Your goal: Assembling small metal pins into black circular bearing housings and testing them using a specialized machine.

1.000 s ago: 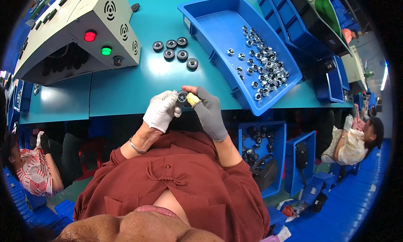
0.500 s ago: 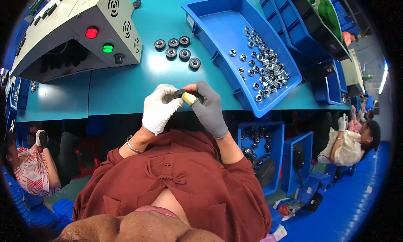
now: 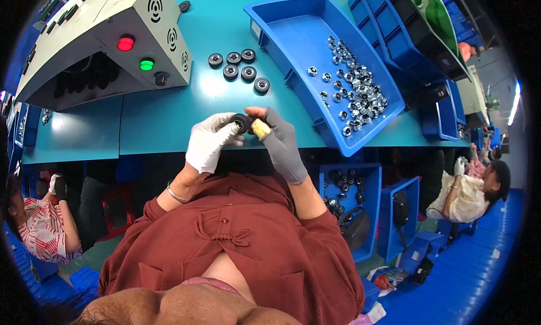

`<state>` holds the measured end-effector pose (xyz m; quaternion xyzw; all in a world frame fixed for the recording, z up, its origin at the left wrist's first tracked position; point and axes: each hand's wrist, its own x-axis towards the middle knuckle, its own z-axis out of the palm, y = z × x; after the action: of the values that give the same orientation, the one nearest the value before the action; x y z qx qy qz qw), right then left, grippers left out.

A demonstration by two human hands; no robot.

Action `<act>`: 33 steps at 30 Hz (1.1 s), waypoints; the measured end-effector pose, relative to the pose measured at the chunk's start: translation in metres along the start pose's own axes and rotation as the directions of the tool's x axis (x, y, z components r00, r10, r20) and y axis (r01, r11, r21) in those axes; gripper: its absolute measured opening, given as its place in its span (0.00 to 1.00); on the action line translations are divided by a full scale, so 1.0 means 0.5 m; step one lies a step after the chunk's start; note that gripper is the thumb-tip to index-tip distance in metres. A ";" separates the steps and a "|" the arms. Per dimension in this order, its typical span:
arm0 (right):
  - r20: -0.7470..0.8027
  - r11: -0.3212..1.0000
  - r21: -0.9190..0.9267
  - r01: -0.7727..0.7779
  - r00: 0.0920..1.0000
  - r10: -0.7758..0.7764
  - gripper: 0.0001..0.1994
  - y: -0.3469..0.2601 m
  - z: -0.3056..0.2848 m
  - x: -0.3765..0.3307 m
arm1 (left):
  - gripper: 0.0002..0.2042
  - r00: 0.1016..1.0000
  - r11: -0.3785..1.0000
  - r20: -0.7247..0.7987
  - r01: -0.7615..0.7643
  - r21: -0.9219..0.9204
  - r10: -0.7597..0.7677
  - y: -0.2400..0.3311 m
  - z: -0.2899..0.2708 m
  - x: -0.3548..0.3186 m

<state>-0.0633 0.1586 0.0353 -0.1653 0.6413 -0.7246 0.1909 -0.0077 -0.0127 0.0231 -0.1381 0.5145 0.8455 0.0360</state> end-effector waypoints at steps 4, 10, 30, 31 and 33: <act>0.026 0.993 -0.041 0.108 0.994 -0.107 0.19 0.001 0.005 -0.012 | 0.21 0.992 0.994 0.103 0.080 -0.072 -0.072 -0.006 0.003 -0.001; 0.171 0.645 -0.655 0.393 0.909 -0.380 0.20 -0.031 0.001 -0.005 | 0.15 0.997 0.999 -0.073 -0.007 0.039 0.010 -0.029 0.009 -0.008; 0.130 0.530 -0.748 0.399 0.872 -0.472 0.17 -0.029 0.012 -0.013 | 0.13 0.967 0.795 0.221 0.233 -0.560 -0.128 -0.054 0.011 -0.011; 0.131 0.532 -0.747 0.398 0.873 -0.469 0.17 -0.031 0.013 -0.013 | 0.13 0.969 0.789 0.204 0.235 -0.568 -0.141 -0.050 0.014 -0.014; 0.162 0.488 -0.764 0.422 0.858 -0.488 0.17 -0.035 0.013 -0.012 | 0.13 0.970 0.782 0.187 0.236 -0.577 -0.155 -0.051 0.013 -0.013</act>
<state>-0.0559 0.1579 0.0535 -0.3665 0.8290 -0.4042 -0.1226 0.0025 0.0056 0.0057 -0.1402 0.2031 0.9626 0.1116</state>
